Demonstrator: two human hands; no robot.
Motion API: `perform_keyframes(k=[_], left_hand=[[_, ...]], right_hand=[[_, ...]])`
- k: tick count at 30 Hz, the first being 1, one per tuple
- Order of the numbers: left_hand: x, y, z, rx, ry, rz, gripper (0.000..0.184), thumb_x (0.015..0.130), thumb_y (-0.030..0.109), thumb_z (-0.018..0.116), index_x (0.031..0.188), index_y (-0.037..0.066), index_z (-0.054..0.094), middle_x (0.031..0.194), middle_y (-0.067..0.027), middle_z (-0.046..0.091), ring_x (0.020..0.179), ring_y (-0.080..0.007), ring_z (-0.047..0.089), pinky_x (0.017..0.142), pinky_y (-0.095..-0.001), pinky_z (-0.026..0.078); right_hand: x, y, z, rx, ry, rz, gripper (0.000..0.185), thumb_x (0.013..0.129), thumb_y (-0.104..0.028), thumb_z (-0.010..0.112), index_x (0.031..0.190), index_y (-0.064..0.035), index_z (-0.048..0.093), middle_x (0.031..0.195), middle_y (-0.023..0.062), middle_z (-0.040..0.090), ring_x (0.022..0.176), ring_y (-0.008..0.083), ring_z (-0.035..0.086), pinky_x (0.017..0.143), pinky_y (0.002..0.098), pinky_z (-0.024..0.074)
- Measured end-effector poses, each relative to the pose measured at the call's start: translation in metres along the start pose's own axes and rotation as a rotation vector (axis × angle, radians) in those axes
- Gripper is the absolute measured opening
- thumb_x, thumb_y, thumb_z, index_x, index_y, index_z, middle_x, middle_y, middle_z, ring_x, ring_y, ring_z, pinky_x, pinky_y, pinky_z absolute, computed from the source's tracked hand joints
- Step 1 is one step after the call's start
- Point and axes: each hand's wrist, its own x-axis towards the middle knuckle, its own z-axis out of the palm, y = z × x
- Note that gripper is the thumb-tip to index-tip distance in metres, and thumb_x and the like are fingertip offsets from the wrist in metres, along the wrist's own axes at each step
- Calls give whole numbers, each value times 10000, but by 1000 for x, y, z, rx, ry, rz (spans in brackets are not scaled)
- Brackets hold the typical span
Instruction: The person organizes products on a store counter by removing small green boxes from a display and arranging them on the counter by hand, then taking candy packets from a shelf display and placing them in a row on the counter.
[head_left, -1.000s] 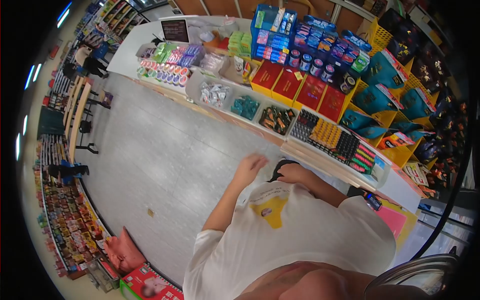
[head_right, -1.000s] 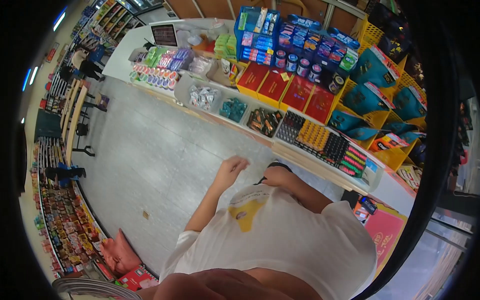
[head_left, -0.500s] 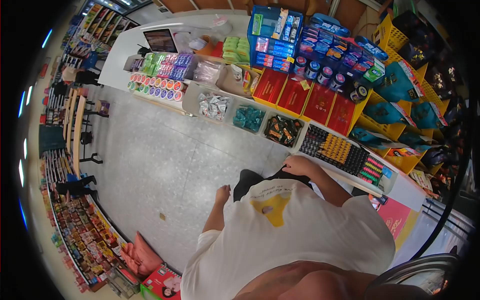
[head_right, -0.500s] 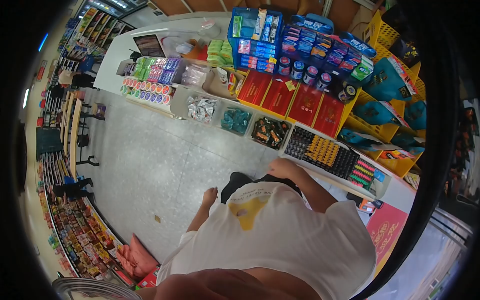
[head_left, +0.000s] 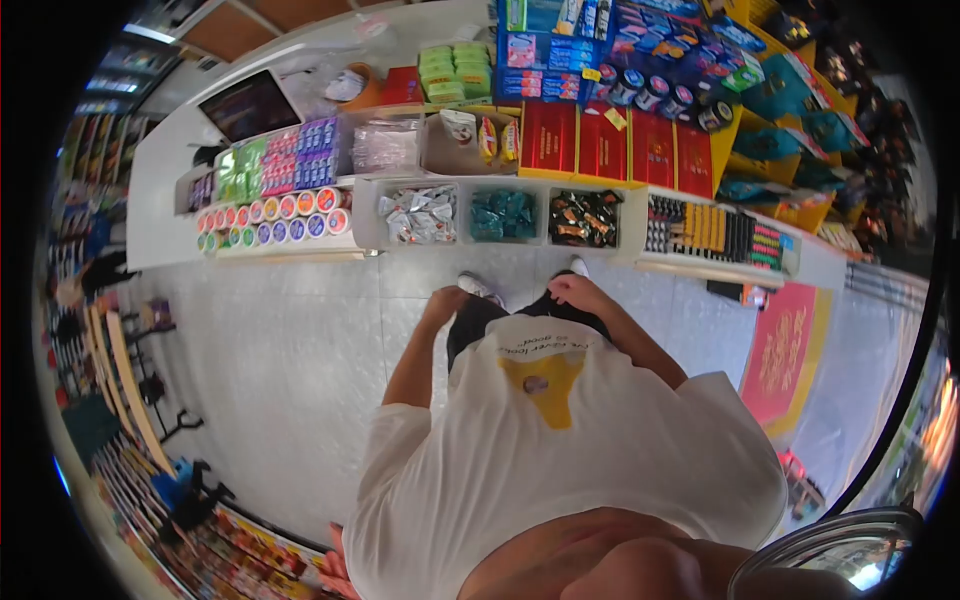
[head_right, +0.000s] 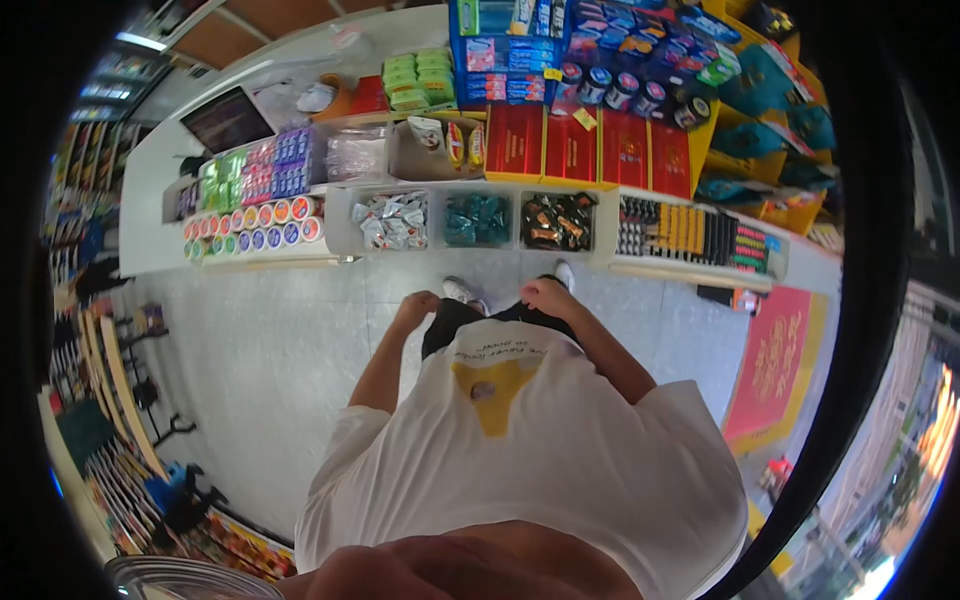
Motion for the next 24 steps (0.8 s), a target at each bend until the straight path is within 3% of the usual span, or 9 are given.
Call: perform_keyframes(k=[2,4,6,8,13,15,17,22,24], left_hand=[[20,-64,-20,3,-48,206,199,898,166,607,957,32,742,869,-108,732,811,-187,706,771,-333,557],[34,-119,-47,463,-172,485,192,895,157,602,961,64,756,909,-97,749,798,-179,714,774,-329,569],[33,-145,-72,695,-321,478,169,860,198,656,926,92,771,886,-82,760,778,-193,723,752,-344,575],[23,-135,-96,382,-354,-75,122,778,227,756,863,145,787,832,-66,755,803,-219,732,743,-367,578],[26,-119,-121,318,-334,40,168,801,259,756,864,105,780,796,-76,751,761,-214,729,731,-373,573],[36,-127,-108,260,-333,87,162,827,254,713,877,116,781,839,-72,755,813,-225,728,761,-383,572],[41,-142,-75,635,-351,502,226,849,231,598,943,130,777,1006,-78,743,945,-270,696,840,-401,555],[-8,-102,1,514,-210,105,316,826,181,629,1119,122,729,1087,-184,716,1025,-384,669,902,-481,540],[22,-136,7,600,-443,205,313,852,228,634,1136,125,717,1055,-211,710,1031,-410,658,888,-496,535]], right_hand=[[8,20,36,-89,64,68,309,963,-274,610,1087,-7,703,955,131,740,827,212,712,777,332,555],[10,56,69,-330,19,45,318,924,-298,625,1073,-32,717,962,155,739,855,287,714,794,378,555],[3,64,92,-402,40,44,328,902,-317,634,1074,-52,725,977,170,735,890,341,707,813,410,553],[-6,60,101,-323,124,64,337,895,-328,635,1089,-67,727,999,174,729,933,373,692,834,428,548],[-28,28,96,57,271,207,320,965,-312,609,1086,-36,714,884,71,732,769,153,691,722,312,564],[-36,37,96,44,261,267,318,967,-313,605,1080,-37,715,885,73,734,755,157,692,721,316,564],[-36,71,100,-26,244,311,306,965,-307,603,1068,-43,719,877,71,734,732,160,690,709,317,563],[-58,79,100,-54,224,300,288,964,-280,603,1077,-38,712,895,73,735,736,160,688,701,315,559],[-61,89,106,70,320,224,282,958,-269,598,1061,-34,714,886,77,736,739,162,691,710,318,559]])
